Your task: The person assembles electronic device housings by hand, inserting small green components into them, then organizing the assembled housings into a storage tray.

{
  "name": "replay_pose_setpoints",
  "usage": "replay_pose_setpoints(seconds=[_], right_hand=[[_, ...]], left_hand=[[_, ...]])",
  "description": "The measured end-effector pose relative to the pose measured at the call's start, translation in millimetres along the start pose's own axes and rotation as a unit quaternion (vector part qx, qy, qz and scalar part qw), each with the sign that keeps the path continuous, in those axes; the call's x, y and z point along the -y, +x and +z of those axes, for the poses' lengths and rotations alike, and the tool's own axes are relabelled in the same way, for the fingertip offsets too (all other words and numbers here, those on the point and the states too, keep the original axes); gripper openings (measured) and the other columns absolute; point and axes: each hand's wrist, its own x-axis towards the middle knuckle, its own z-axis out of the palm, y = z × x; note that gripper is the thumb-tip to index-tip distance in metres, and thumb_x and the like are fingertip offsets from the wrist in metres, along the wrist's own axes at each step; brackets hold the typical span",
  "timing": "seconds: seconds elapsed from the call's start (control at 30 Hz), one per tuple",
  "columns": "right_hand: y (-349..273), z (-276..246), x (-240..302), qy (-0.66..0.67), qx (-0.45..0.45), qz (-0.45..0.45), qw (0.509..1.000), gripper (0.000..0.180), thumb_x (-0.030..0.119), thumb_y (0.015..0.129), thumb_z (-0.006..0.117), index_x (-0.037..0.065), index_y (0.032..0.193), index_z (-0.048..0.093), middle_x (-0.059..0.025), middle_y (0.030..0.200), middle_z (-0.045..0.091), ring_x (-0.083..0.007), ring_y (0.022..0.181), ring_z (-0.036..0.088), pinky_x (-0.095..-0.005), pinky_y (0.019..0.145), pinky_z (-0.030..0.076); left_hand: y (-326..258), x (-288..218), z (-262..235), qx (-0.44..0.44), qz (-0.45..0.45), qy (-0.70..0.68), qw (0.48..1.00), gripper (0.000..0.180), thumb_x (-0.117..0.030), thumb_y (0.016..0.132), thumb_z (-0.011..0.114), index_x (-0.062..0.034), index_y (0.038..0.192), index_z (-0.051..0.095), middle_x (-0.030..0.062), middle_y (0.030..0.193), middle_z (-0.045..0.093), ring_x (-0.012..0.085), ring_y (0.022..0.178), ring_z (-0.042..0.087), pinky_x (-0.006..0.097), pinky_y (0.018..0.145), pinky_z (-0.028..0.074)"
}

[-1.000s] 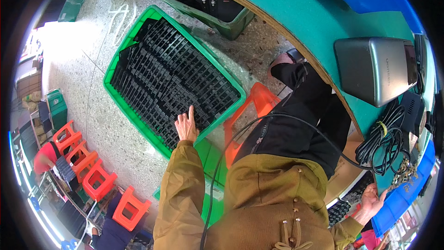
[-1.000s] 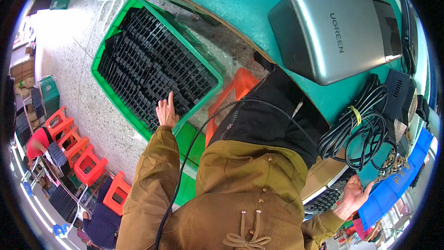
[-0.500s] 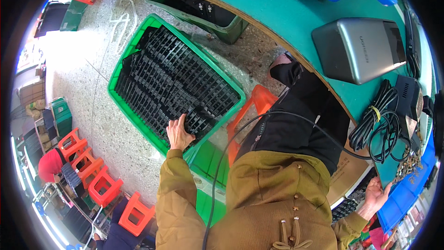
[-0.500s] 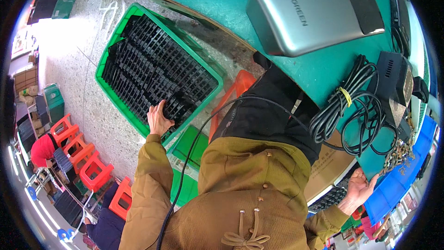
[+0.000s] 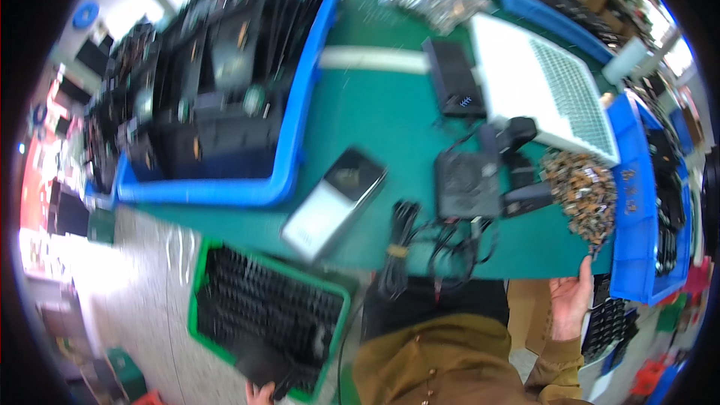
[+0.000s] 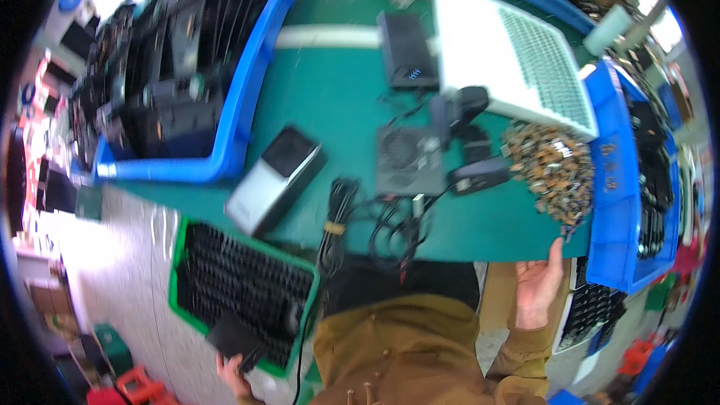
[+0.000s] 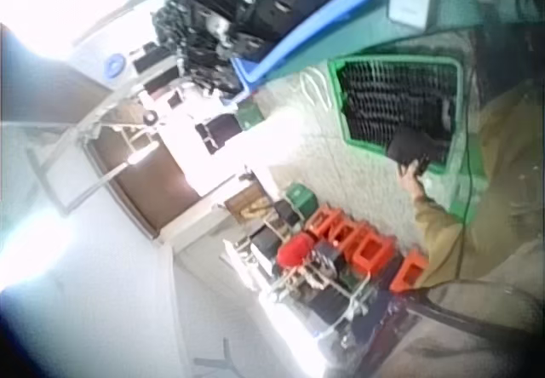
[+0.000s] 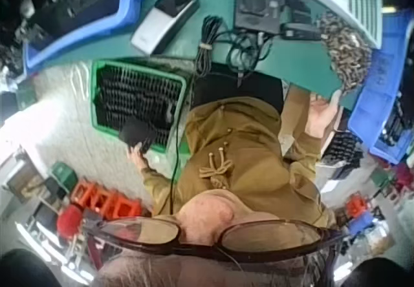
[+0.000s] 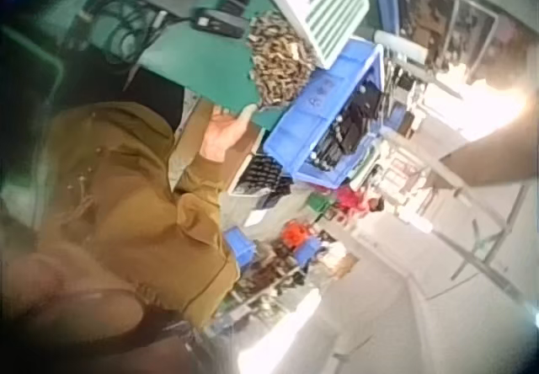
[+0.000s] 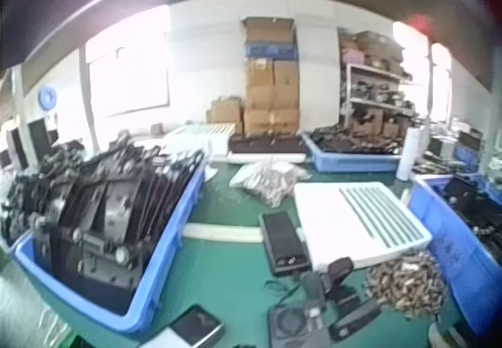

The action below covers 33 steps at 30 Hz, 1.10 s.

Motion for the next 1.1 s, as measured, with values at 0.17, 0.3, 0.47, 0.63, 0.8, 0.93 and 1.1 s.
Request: replay_pose_setpoints(seconds=[0.17,0.3,0.47,0.63,0.8,0.93,1.1], right_hand=[[-9.2,-1.2,4.1,0.003,0.012,-0.028,1.000,0.039,0.040,0.098,0.058,0.011,0.124,0.057,-0.0025,0.117,0.065,-0.0147,0.104,0.062,-0.0304,0.084,0.053],[-17.5,4.3,3.6,0.011,0.034,-0.051,0.998,0.039,0.041,0.098,0.057,0.012,0.124,0.056,-0.0013,0.115,0.064,-0.0129,0.101,0.062,-0.0289,0.081,0.051],[-10.0,-2.2,-5.4,0.011,0.032,-0.052,0.998,0.053,0.042,0.098,0.057,0.012,0.140,0.043,-0.0038,0.123,0.057,-0.0158,0.106,0.058,-0.0342,0.083,0.050],[-18.8,13.8,-4.9,0.013,-0.005,-0.077,0.997,0.055,0.041,0.098,0.058,0.012,0.142,0.041,-0.0058,0.127,0.056,-0.0174,0.108,0.057,-0.0356,0.085,0.049],[-14.1,9.8,-4.2,0.019,-0.013,-0.063,0.998,0.054,0.039,0.100,0.054,0.013,0.144,0.040,-0.0030,0.125,0.057,-0.0161,0.108,0.058,-0.0336,0.085,0.048],[-16.9,4.5,-5.9,0.004,-0.037,-0.061,0.997,0.051,0.038,0.100,0.054,0.012,0.142,0.042,-0.0026,0.125,0.057,-0.0142,0.105,0.057,-0.0318,0.081,0.047],[-16.8,9.9,-5.0,0.018,-0.083,-0.061,0.994,0.049,0.037,0.100,0.054,0.010,0.140,0.044,-0.0027,0.124,0.058,-0.0122,0.102,0.057,-0.0294,0.078,0.046]], left_hand=[[-2.8,-134.4,34.3,-0.022,0.132,-0.130,0.982,0.052,-0.005,0.073,0.067,0.0072,0.122,0.057,0.0147,0.111,0.062,0.0266,0.096,0.061,0.038,0.083,0.051],[39.0,-243.7,39.2,0.068,0.261,-0.201,0.942,0.066,-0.008,0.074,0.067,0.0054,0.135,0.047,0.0187,0.129,0.055,0.0311,0.118,0.053,0.046,0.105,0.042],[14.2,-394.1,139.8,0.197,0.314,-0.258,0.892,0.068,-0.022,0.067,0.067,0.0017,0.129,0.050,0.0180,0.123,0.058,0.0319,0.109,0.062,0.048,0.094,0.054],[-8.4,-490.9,321.5,0.382,0.351,-0.137,0.844,0.010,-0.013,0.075,0.069,-0.0112,0.080,0.061,-0.0016,0.078,0.059,0.0136,0.076,0.060,0.033,0.081,0.052],[-38.5,-514.1,451.6,0.485,0.223,0.007,0.846,0.011,-0.010,0.074,0.069,-0.0044,0.082,0.066,0.0066,0.077,0.066,0.0186,0.065,0.065,0.034,0.064,0.056],[-26.6,-510.8,520.6,0.468,0.174,0.118,0.858,0.015,-0.011,0.069,0.074,-0.0062,0.081,0.066,0.0052,0.076,0.067,0.0187,0.061,0.065,0.036,0.058,0.054],[-28.7,-503.9,569.3,0.397,0.203,0.224,0.866,0.019,-0.013,0.066,0.078,-0.0056,0.080,0.067,0.0049,0.070,0.067,0.0173,0.056,0.065,0.034,0.054,0.054]])
